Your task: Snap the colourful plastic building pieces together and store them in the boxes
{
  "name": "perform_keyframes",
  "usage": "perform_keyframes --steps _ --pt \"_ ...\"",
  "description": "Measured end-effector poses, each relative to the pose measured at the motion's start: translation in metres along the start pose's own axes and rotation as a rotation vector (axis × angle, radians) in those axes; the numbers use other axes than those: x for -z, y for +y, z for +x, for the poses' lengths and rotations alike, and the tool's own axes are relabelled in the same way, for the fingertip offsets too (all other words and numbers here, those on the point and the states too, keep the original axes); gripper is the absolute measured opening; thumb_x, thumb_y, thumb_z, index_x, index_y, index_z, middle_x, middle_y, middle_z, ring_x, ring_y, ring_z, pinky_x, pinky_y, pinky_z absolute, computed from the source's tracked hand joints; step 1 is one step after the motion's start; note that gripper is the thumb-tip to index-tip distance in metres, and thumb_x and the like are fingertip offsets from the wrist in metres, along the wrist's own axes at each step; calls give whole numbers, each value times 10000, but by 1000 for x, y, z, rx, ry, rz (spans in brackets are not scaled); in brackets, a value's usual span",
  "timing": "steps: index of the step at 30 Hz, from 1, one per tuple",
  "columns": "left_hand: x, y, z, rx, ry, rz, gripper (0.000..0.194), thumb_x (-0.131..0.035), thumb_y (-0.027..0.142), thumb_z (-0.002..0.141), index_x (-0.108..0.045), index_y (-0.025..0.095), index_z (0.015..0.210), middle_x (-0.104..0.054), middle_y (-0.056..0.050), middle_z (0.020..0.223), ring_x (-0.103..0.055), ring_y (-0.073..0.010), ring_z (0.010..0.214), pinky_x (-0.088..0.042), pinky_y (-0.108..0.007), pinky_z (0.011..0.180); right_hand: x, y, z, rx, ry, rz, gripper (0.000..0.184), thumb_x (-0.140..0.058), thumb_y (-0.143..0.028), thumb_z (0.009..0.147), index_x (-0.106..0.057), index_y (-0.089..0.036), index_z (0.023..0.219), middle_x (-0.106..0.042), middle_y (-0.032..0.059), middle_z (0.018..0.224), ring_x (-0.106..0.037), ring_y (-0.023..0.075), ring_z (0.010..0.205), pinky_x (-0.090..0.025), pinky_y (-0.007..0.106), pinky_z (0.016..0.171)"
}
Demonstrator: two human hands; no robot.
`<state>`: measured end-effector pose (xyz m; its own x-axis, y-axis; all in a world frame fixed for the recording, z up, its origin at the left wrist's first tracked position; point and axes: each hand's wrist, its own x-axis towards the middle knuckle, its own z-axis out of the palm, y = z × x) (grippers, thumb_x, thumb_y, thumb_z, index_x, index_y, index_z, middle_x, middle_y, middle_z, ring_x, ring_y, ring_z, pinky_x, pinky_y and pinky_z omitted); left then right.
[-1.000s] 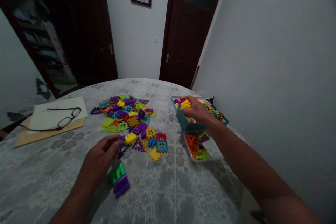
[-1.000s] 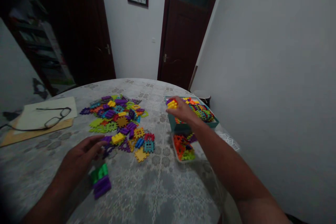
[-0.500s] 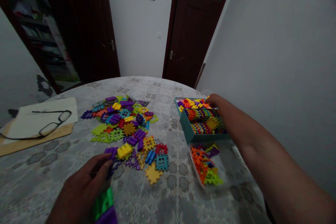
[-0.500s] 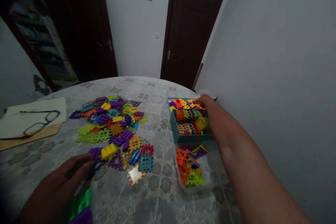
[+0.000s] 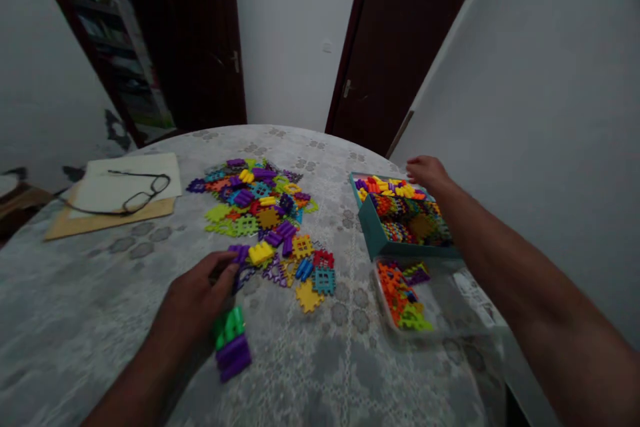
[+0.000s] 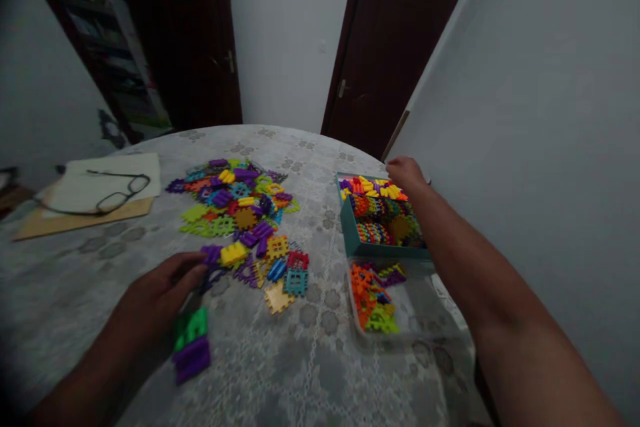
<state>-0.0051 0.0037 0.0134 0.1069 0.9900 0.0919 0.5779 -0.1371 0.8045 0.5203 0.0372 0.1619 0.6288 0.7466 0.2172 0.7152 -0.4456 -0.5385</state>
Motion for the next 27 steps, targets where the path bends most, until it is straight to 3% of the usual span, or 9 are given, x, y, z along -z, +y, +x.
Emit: perform_keyframes --steps 2,5,8,11,14,16,19,22,27 --pt "-2 3 -1 -15 -9 25 403 -636 537 913 -834 267 1139 -864 -90 1163 -788 -371 1091 -597 -457 981 -3 -15 -31 93 -37 50 305 -670 -196 1048 -768 -63 1305 -807 147 1031 -759 189 830 -596 287 734" --pt "-5 2 -1 -50 -14 15 372 -609 431 951 -829 222 1166 -856 -106 1190 -776 -335 1101 -579 -442 1012 -8 -40 -103 392 -168 34 261 -718 -279 1020 -823 -177 1236 -799 92 960 -746 204 804 -594 326 772" --pt "-7 -2 0 -48 36 -15 325 -607 308 968 -832 213 1182 -859 -110 1186 -767 -308 1094 -569 -434 1019 -22 -63 -193 708 -443 93 213 -718 -336 1031 -820 -257 1201 -799 75 1033 -745 218 868 -589 350 809" --pt "-8 -5 2 -61 57 -29 295 -613 267 974 -846 197 1142 -858 -123 1147 -771 -303 1071 -569 -435 999 -57 -80 -277 866 -656 197 228 -683 -317 1061 -764 -283 1271 -788 79 1153 -737 224 922 -594 378 851" --pt "-6 -6 5 -78 62 -31 294 -612 237 972 -850 169 1132 -852 -142 1150 -773 -301 1082 -570 -432 1007 -103 -93 -335 926 -722 242 291 -704 -268 1041 -705 -268 1332 -747 100 1255 -717 237 976 -587 394 889" --pt "-4 -6 5 -78 45 -13 298 -614 216 968 -850 166 1142 -850 -143 1173 -771 -299 1108 -569 -426 1028 -130 -99 -359 920 -679 206 356 -758 -264 998 -688 -261 1347 -704 121 1326 -691 273 1093 -570 409 932" --pt "-4 -5 5 -89 2 22 315 -626 200 961 -847 183 1185 -854 -121 1195 -771 -288 1124 -569 -404 1040 -152 -99 -375 887 -642 136 348 -787 -246 952 -695 -257 1287 -685 114 1267 -663 280 1089 -545 393 911" --pt "-5 -6 3 -103 -21 34 323 -631 201 967 -840 187 1213 -861 -106 1160 -780 -274 1090 -576 -380 1012 -158 -92 -376 882 -661 167 273 -756 -252 963 -683 -253 1226 -680 74 1145 -650 257 1022 -527 363 868" --pt "-5 -6 4 -119 -13 29 309 -622 208 975 -844 168 1187 -857 -131 1177 -781 -286 1104 -570 -384 1017 -161 -89 -368 911 -622 440 84 -673 -246 1026 -687 -247 1108 -678 69 1065 -658 242 991 -533 366 878"
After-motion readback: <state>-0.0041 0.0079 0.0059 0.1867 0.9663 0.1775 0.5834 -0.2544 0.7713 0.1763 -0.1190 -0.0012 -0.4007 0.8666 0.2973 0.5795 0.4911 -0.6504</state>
